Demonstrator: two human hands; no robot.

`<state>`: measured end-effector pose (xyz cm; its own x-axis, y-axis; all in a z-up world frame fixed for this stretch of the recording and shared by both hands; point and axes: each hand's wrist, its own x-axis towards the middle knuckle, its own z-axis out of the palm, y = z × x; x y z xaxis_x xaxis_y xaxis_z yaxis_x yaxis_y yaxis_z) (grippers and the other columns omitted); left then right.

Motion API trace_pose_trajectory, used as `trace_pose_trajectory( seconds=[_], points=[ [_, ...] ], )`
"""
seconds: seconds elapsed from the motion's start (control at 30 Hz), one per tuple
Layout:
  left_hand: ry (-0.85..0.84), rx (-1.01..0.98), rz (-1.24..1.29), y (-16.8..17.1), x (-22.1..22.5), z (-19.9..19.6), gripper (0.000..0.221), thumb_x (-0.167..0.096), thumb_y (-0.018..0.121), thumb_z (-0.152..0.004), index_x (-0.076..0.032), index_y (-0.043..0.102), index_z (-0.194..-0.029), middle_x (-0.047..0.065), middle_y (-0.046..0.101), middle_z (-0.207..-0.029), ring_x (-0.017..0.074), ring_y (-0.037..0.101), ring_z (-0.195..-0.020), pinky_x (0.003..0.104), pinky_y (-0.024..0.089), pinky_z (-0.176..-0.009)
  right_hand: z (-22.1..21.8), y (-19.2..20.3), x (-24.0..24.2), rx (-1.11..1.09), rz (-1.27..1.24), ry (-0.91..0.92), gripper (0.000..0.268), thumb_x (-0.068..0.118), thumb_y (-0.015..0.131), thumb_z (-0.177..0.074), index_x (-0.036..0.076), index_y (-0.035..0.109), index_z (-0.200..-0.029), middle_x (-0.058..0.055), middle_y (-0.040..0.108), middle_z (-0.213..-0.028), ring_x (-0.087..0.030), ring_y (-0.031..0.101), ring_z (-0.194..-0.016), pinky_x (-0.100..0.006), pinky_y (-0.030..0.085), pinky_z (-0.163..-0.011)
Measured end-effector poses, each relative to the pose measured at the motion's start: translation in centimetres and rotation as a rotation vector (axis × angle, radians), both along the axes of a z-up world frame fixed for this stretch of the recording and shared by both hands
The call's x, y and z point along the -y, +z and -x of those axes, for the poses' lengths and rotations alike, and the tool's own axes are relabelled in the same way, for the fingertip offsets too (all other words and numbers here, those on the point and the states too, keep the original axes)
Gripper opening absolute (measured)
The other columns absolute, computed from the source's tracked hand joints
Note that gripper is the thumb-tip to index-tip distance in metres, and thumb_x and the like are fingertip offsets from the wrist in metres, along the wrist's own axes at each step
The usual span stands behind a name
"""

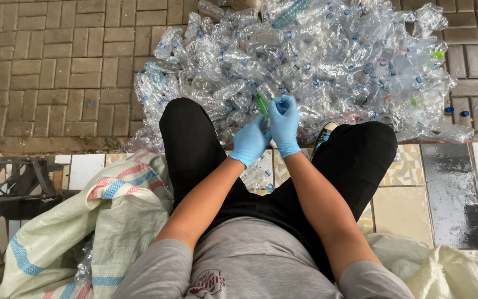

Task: The person sits on the floor and repeatedly picks up empty plastic water bottles from a large pile. They crush each bottle by hand and place it into a large white sack. The person continues this process for the duration of the clip.

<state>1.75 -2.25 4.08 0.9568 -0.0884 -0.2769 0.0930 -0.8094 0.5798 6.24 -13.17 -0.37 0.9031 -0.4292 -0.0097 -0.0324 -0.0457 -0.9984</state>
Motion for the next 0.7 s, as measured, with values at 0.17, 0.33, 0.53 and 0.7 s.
trace_pose_trajectory(
  seconds=[0.17, 0.33, 0.53, 0.7],
  points=[
    [0.049, -0.154, 0.293, -1.3, -1.3, -0.7, 0.044, -0.041, 0.075, -0.085, -0.019, 0.067, -0.122, 0.01, 0.076, -0.117, 0.0322, 0.067, -0.121, 0.047, 0.054, -0.103, -0.2, 0.2, 1.0, 0.02, -0.138, 0.381, 0.021, 0.014, 0.083, -0.089, 0.01, 0.068, -0.103, -0.008, 0.074, -0.09, -0.014, 0.073, -0.081, -0.031, 0.061, -0.079],
    [-0.033, -0.308, 0.792, -2.0, -3.9, 1.1, 0.03, -0.023, 0.079, -0.087, -0.008, 0.071, -0.111, 0.015, 0.076, -0.094, 0.0299, 0.071, -0.093, 0.042, 0.056, -0.086, 0.3, 2.7, 2.3, -0.085, -0.37, 0.762, 0.03, 0.019, 0.073, -0.097, 0.005, 0.06, -0.12, -0.013, 0.072, -0.103, -0.017, 0.072, -0.093, -0.031, 0.062, -0.065],
    [-0.13, -0.748, 1.409, -4.2, -3.8, 3.8, 0.017, -0.009, 0.078, -0.087, -0.005, 0.072, -0.102, 0.018, 0.072, -0.07, 0.0298, 0.075, -0.065, 0.036, 0.062, -0.061, 2.1, 2.0, 2.4, 0.192, -0.994, 1.211, 0.068, 0.034, 0.077, -0.078, -0.012, 0.052, -0.122, -0.034, 0.066, -0.109, -0.046, 0.07, -0.104, -0.053, 0.059, -0.09],
    [0.123, -1.045, 1.668, -4.2, -1.7, 5.5, 0.012, -0.005, 0.078, -0.086, -0.004, 0.067, -0.09, 0.013, 0.065, -0.063, 0.0338, 0.075, -0.065, 0.059, 0.061, -0.075, 1.6, -1.8, 2.3, 0.233, -1.371, 1.353, 0.053, 0.01, 0.069, -0.072, -0.027, 0.043, -0.1, -0.023, 0.048, -0.046, -0.042, 0.054, -0.038, -0.043, 0.045, -0.03]
  ],
)
